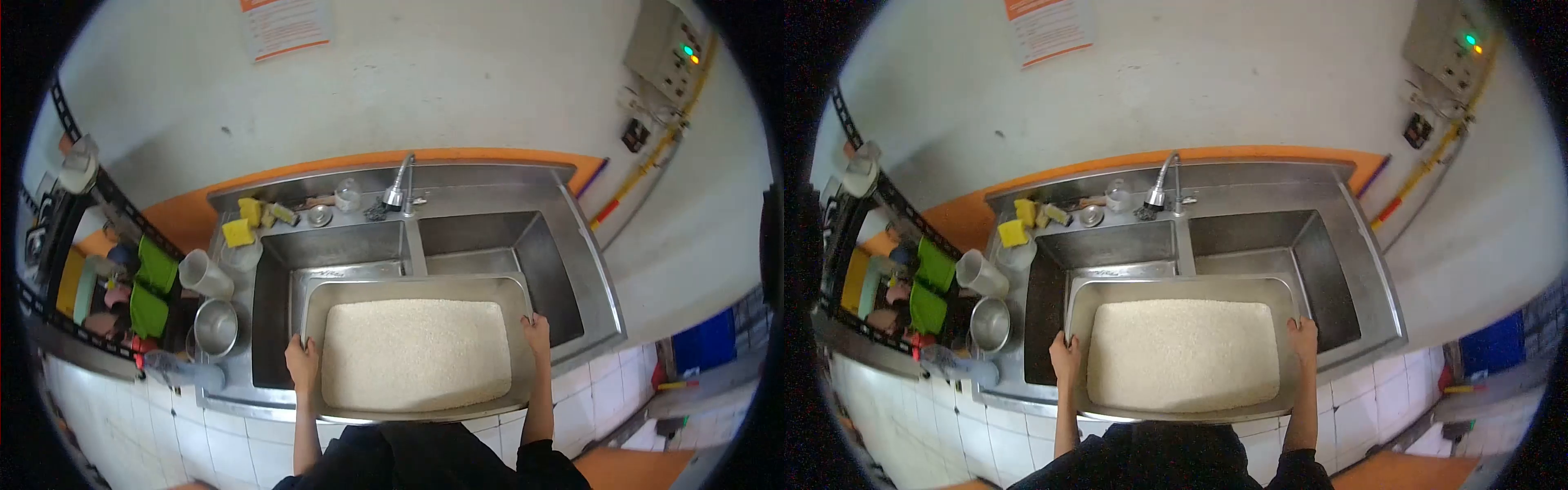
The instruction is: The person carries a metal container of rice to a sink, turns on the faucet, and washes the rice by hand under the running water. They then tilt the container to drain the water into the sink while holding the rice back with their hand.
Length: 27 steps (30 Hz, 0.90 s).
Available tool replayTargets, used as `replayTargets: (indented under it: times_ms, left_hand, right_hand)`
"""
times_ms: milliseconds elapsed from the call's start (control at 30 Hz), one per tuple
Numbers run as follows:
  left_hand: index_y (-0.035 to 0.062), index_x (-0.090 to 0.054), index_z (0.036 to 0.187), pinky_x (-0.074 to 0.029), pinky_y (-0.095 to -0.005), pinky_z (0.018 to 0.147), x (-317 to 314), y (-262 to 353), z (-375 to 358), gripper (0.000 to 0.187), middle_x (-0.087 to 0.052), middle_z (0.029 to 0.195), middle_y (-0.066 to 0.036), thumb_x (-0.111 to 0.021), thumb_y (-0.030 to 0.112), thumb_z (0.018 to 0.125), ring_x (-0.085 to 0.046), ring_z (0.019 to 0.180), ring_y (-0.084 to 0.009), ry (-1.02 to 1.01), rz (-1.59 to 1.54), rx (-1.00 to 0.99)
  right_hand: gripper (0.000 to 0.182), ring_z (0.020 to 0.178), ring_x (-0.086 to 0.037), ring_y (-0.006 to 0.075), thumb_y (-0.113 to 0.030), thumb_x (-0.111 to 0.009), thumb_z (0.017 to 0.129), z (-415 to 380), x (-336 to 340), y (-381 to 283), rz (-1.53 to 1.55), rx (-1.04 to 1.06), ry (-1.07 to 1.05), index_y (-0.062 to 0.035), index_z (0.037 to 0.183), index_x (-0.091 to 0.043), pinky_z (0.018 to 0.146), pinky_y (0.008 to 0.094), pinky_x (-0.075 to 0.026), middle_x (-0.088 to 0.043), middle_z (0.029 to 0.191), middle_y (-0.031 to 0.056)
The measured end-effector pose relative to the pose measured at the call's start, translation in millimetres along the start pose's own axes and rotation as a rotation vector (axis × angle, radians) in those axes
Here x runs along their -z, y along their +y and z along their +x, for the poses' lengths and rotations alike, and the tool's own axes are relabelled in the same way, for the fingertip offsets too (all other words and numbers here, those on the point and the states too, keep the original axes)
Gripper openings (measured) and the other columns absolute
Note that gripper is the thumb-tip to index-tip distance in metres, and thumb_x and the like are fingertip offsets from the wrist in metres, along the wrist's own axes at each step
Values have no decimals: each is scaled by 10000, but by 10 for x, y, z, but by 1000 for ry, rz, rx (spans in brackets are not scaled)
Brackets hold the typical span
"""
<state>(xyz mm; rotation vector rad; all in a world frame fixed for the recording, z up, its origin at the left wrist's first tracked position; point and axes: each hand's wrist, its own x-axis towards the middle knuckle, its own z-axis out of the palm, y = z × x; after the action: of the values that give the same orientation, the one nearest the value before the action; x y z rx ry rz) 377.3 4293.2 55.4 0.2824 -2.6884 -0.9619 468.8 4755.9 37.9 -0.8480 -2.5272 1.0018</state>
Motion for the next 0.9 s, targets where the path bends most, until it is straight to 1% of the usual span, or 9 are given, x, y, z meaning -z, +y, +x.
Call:
replayTargets:
  times_ms: [167, 267, 333, 467, 533, 600, 733, 800, 900]
  left_hand:
    - [-79, -492, 712, -393, -384, 542, -25, 262, -53, 216, -510, 648, -259, -562, 125, 701, -518, 645, -390, 20, -10, 120]
    - [-61, -478, 667, -384, -390, 528, -82, 283, -108, 214, -508, 629, -238, -573, 129, 693, -509, 628, -390, 99, -47, 129]
    - [-52, -468, 653, -383, -392, 530, -109, 257, -123, 214, -506, 623, -228, -575, 130, 691, -509, 626, -388, 127, 7, 133]
    - [-30, -453, 664, -392, -408, 553, -124, 307, -156, 208, -511, 662, -211, -569, 140, 691, -509, 655, -383, 149, 151, 129]
    - [-24, -451, 676, -397, -415, 565, -106, 349, -171, 204, -514, 684, -208, -566, 144, 693, -510, 670, -382, 143, 210, 125]
    - [-15, -455, 707, -404, -424, 574, -122, 385, -164, 198, -517, 719, -206, -557, 154, 698, -512, 688, -379, 148, 236, 135]
    - [-5, -438, 704, -404, -435, 573, -118, 402, -161, 194, -514, 740, -201, -540, 160, 710, -516, 687, -372, 133, 255, 131]
    - [-3, -429, 720, -408, -431, 572, -120, 355, -148, 203, -511, 738, -200, -534, 171, 716, -517, 689, -370, 111, 275, 133]
    - [8, -416, 768, -411, -436, 581, -140, 383, -162, 222, -512, 759, -197, -521, 200, 730, -519, 700, -370, 90, 260, 161]
  right_hand:
    - [259, 484, -484, 220, -192, -563, 680, 635, -90, 0, -17, 101, -144, 55, 669, -487, 491, 342, -381, -477, 520, 140]
    - [269, 677, -545, 285, -210, -561, 682, 829, -5, -330, -359, 44, -278, 42, 753, -502, 627, 364, -426, -540, 714, 182]
    - [279, 878, -495, 316, -200, -541, 696, 965, -63, -722, -750, 241, -276, 28, 854, -504, 751, 380, -407, -507, 898, 215]
    - [337, 966, -437, 358, -103, -489, 714, 1527, -734, -1674, -298, 572, -352, 35, 1018, -450, 837, 383, -363, -436, 1038, 243]
    - [369, 1027, -400, 350, -65, -477, 704, 1885, -1372, -1787, -331, 874, -391, 57, 1048, -422, 889, 375, -322, -395, 1111, 235]
    - [391, 1089, -343, 343, -30, -471, 685, 2191, -2004, -1749, -308, 988, -168, 70, 1059, -414, 917, 363, -293, -370, 1153, 222]
    - [394, 1159, -262, 294, -40, -445, 706, 2371, -2402, -1782, -443, 820, -176, 64, 1084, -405, 952, 350, -241, -291, 1231, 195]
    - [307, 1100, -358, 276, -52, -421, 729, 2359, -2514, -1787, -495, 795, 31, 53, 1012, -480, 923, 336, -279, -401, 1149, 187]
    - [208, 1002, -452, 281, -85, -465, 712, 2410, -2457, -1936, -586, 643, -150, 17, 867, -560, 869, 361, -346, -509, 998, 165]
